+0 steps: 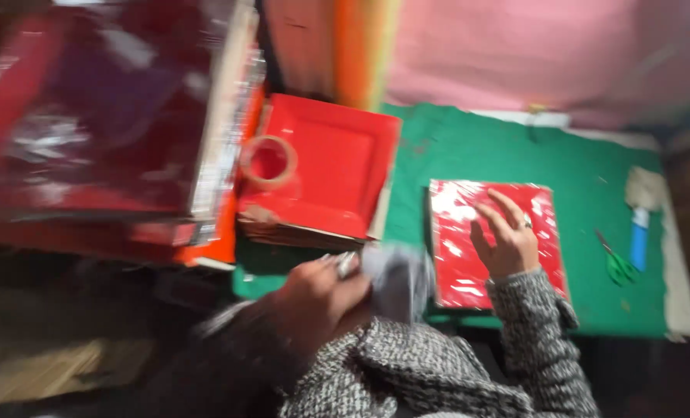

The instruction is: The person cleans a green work surface with a cloth, then brushes a red square plate. They place the plate on a corrugated cardboard sheet, fold the cardboard around it, and secure the package with clear tape. The wrapped plate is set aside.

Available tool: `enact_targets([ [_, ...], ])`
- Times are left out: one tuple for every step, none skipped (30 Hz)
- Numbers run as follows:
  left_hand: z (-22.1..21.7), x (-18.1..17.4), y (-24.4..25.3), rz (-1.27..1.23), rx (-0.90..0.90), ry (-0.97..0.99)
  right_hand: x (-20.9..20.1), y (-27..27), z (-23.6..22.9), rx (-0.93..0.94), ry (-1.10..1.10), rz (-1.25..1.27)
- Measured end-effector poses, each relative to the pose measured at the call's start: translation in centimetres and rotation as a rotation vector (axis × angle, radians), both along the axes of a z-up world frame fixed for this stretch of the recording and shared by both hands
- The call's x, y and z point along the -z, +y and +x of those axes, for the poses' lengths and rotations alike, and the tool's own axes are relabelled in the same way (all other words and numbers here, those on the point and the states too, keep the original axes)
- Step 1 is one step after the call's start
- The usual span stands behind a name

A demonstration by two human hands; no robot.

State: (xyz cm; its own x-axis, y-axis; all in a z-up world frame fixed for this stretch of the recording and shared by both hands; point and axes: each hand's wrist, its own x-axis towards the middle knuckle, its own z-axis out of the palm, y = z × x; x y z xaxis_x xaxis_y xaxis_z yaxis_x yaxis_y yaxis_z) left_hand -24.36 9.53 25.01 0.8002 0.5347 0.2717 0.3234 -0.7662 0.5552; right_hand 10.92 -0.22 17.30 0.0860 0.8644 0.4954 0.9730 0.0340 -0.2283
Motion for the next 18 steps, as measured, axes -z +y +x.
enact_targets([
  [3.5, 1.7, -2.1, -0.018, 0.055, -0.024, 0.4, -0.8, 1.5, 0.060, 0.046, 0.007],
  [6.9, 4.0, -1.7, -0.034, 0.080, -0.025, 1.1, -2.4, 3.1, 0.085, 0.044, -0.008],
  [10.4, 6.2, -1.3, -0.027, -0.122, 0.015, 1.8, -3.3, 4.8, 0.130, 0.068, 0.013],
  [13.8, 8.3, -0.9, -0.020, -0.324, 0.056, 2.3, -4.3, 6.5, 0.175, 0.091, 0.034],
  [16.2, 10.3, 0.0, -0.026, -0.327, 0.051, 3.3, -5.5, 8.6, 0.171, 0.085, 0.029],
  [18.5, 12.3, 0.8, 0.029, -0.401, 0.116, 4.3, -6.6, 10.6, 0.220, 0.076, 0.020],
  [20.4, 14.3, 1.7, 0.087, -0.478, 0.186, 5.4, -7.6, 12.4, 0.265, 0.072, 0.014],
  [21.6, 14.2, 1.9, 0.084, -0.485, 0.187, 6.6, -7.9, 14.2, 0.257, 0.072, 0.011],
  [22.4, 14.4, 1.5, 0.206, -0.553, 0.168, 8.0, -8.9, 15.6, 0.289, 0.093, -0.040],
  [23.1, 14.6, 1.0, 0.330, -0.618, 0.150, 9.4, -9.9, 16.9, 0.321, 0.113, -0.092],
  [23.0, 14.7, 0.0, 0.321, -0.621, 0.157, 10.5, -10.6, 18.3, 0.316, 0.114, -0.102],
  [22.8, 14.7, -1.1, 0.326, -0.606, 0.096, 11.6, -11.2, 19.5, 0.350, 0.179, -0.222],
  [22.5, 14.6, -1.8, 0.339, -0.598, 0.032, 12.6, -11.3, 20.8, 0.375, 0.242, -0.334],
  [22.6, 14.1, -2.4, 0.338, -0.610, 0.035, 14.0, -11.5, 22.2, 0.363, 0.240, -0.337],
  [22.4, 13.6, -3.2, 0.111, -0.562, 0.179, 15.4, -11.5, 23.5, 0.354, 0.464, -0.452],
  [22.1, 13.1, -4.0, -0.119, -0.507, 0.315, 16.8, -11.5, 24.6, 0.342, 0.687, -0.571],
  [22.2, 16.6, -4.8, -0.121, -0.539, 0.316, 16.5, -11.4, 24.9, 0.311, 0.681, -0.580],
  [22.1, 19.9, -5.7, -0.347, -0.528, 0.265, 16.2, -11.5, 25.0, 0.261, 0.873, -0.619],
])
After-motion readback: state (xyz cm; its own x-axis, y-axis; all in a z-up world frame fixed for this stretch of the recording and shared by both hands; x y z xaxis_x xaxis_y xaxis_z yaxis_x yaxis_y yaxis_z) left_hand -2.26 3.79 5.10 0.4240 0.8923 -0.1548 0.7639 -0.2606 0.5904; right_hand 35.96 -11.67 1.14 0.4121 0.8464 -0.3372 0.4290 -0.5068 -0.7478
